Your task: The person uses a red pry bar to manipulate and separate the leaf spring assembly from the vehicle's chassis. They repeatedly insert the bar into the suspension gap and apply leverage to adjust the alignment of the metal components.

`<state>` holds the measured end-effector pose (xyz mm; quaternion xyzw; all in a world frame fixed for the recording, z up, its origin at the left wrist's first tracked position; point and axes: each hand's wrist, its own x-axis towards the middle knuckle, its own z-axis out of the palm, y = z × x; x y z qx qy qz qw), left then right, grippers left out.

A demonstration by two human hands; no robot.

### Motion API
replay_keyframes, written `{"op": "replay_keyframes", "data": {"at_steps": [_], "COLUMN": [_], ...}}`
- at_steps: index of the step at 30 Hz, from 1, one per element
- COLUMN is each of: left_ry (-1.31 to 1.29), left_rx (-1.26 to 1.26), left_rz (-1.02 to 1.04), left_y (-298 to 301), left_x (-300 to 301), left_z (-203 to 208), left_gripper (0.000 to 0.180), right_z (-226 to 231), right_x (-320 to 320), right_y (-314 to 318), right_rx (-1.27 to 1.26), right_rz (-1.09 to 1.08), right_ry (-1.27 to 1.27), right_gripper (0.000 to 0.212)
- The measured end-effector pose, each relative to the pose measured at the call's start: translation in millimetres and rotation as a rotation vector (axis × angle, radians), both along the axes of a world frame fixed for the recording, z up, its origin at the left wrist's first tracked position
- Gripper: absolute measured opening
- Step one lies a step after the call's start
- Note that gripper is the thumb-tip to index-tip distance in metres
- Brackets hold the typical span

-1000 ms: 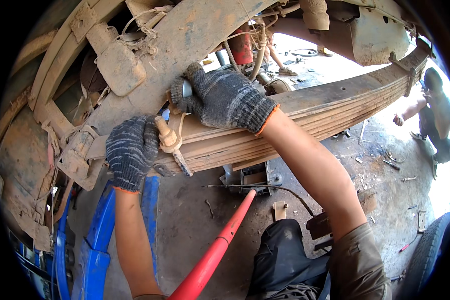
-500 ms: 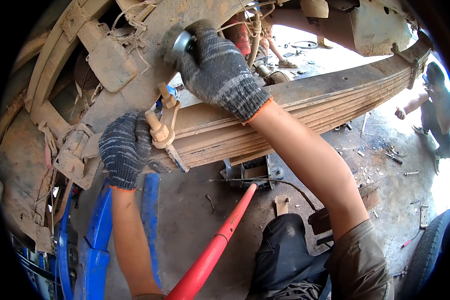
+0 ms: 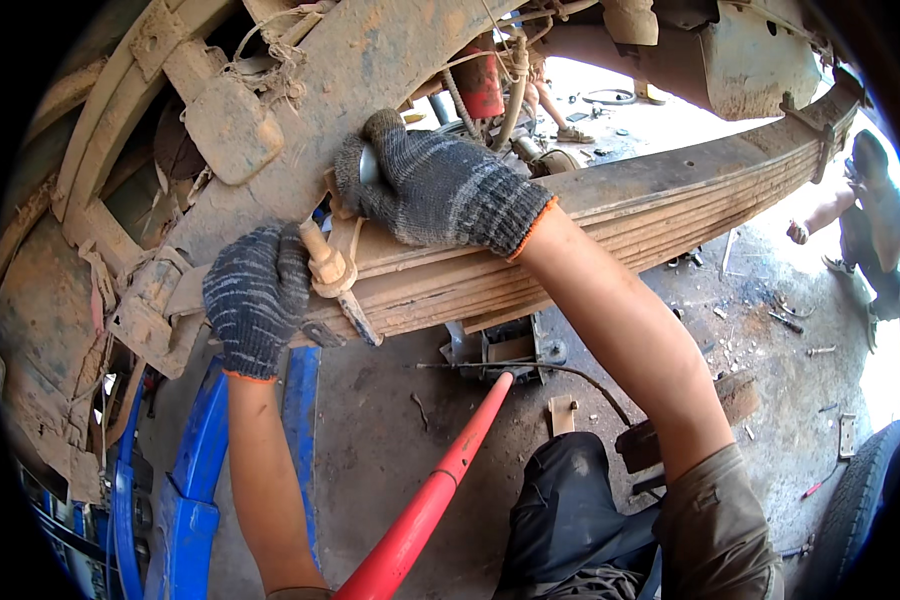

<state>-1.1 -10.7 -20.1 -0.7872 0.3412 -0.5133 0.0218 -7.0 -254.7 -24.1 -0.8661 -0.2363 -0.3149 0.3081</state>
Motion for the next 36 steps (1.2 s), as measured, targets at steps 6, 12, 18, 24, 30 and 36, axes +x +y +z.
{"op": "replay_keyframes", "data": {"at_steps": [6, 12, 18, 24, 30, 36], "left_ry": [0.001, -0.057, -0.047, -0.034, 0.011, -0.034], "left_rx": [-0.001, -0.002, 0.009, -0.027, 0.008, 0.000], "left_rz": [-0.006, -0.022, 0.019, 0.007, 0.032, 0.026], "left_y": [-3.7, -3.9, -2.4, 1.1, -0.8, -4.0], "left_x": [-2.6, 0.3, 0.8, 6.6, -2.3, -2.8], "left_z": [1.0, -0.3, -1.9, -5.4, 0.5, 0.5], "left_gripper": [0.017, 0.017, 0.016, 0.016, 0.020, 0.019], "right_z": [-3.9, 3.4, 0.6, 12.8, -1.7, 2.8], "right_x": [1.4, -2.4, -0.1, 3.8, 2.9, -12.1], "right_y": [3.3, 8.7, 14.6, 13.4, 14.3, 18.6], "right_rx": [-0.044, -0.133, -0.078, 0.253, 0.124, -0.052], "right_rz": [0.002, -0.043, -0.086, -0.122, -0.153, -0.136], "right_ry": [-0.192, -0.224, -0.415, -0.558, -0.398, -0.089], "right_gripper": [0.056, 0.050, 0.045, 0.038, 0.039, 0.047]}}
